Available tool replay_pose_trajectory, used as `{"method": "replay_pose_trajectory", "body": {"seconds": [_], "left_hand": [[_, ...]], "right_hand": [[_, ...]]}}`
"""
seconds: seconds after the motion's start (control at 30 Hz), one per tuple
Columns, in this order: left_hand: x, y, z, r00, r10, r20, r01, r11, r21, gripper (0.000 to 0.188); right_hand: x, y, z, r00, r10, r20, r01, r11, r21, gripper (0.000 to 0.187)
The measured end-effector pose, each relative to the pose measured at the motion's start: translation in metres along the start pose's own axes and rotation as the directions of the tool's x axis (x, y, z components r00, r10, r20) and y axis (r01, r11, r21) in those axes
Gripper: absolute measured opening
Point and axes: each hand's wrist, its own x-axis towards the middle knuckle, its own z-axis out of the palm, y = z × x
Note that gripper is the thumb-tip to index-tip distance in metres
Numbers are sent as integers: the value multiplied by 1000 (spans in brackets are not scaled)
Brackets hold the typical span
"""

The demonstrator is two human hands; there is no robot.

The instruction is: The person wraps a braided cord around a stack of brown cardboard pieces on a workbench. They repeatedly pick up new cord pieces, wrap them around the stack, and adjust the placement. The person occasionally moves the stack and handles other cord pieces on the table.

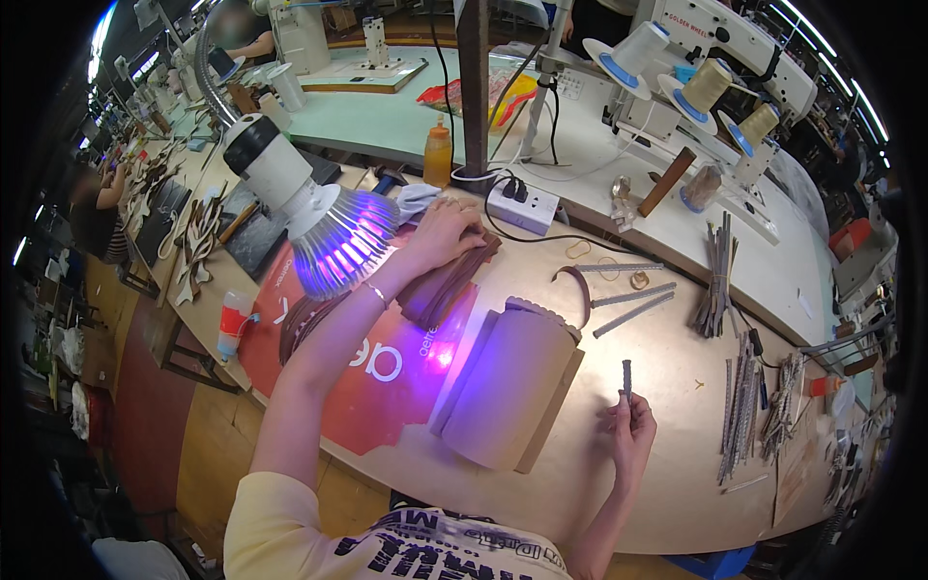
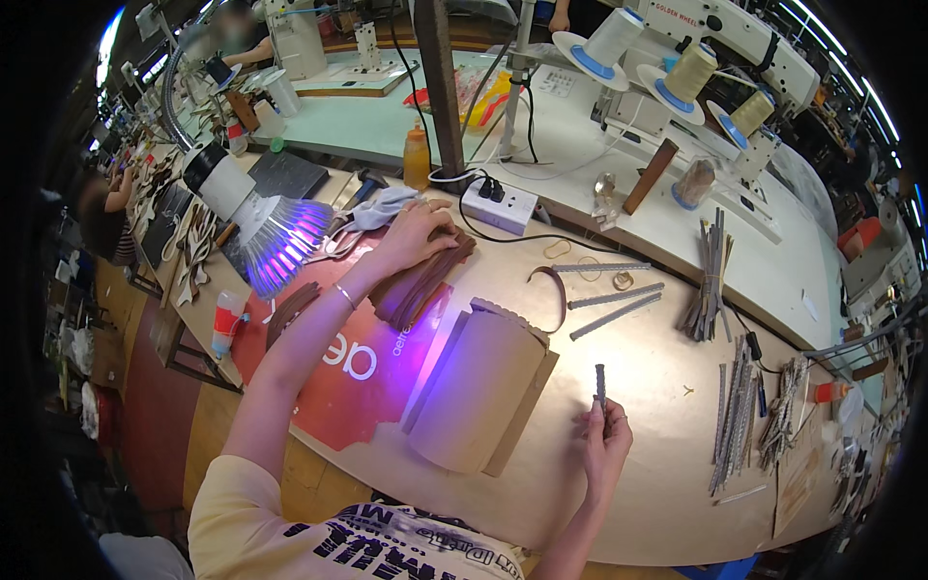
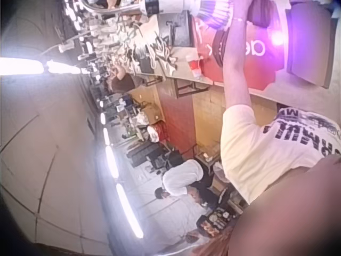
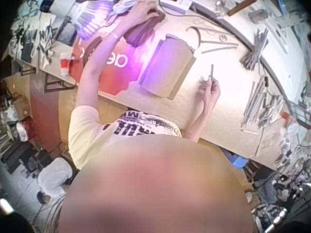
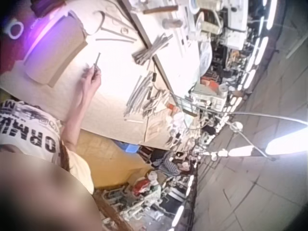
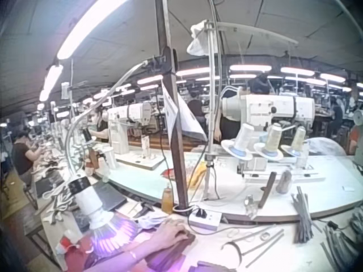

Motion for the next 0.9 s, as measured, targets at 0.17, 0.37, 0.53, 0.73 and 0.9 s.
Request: {"method": "replay_pose_trajectory", "body": {"seconds": [0.17,0.37,0.53,0.73,0.9], "left_hand": [[10,-4,-2,996,-10,88,6,999,47,25],[15,-1,-6,994,20,103,-32,994,108,26],[-8,2,-2,957,289,-27,-277,937,214,17],[-73,4,-15,854,488,-182,-419,851,315,13],[-135,62,-80,971,139,197,-181,959,217,18]], "right_hand": [[-3,-1,-2,1000,-2,17,3,999,-46,28],[-5,2,-4,999,-24,-22,24,1000,-10,24],[-7,2,-7,999,-14,-39,12,999,-49,25],[-7,-14,-1,999,-37,-13,36,998,-60,24],[-10,-25,2,999,-44,21,45,997,-60,22]]}}
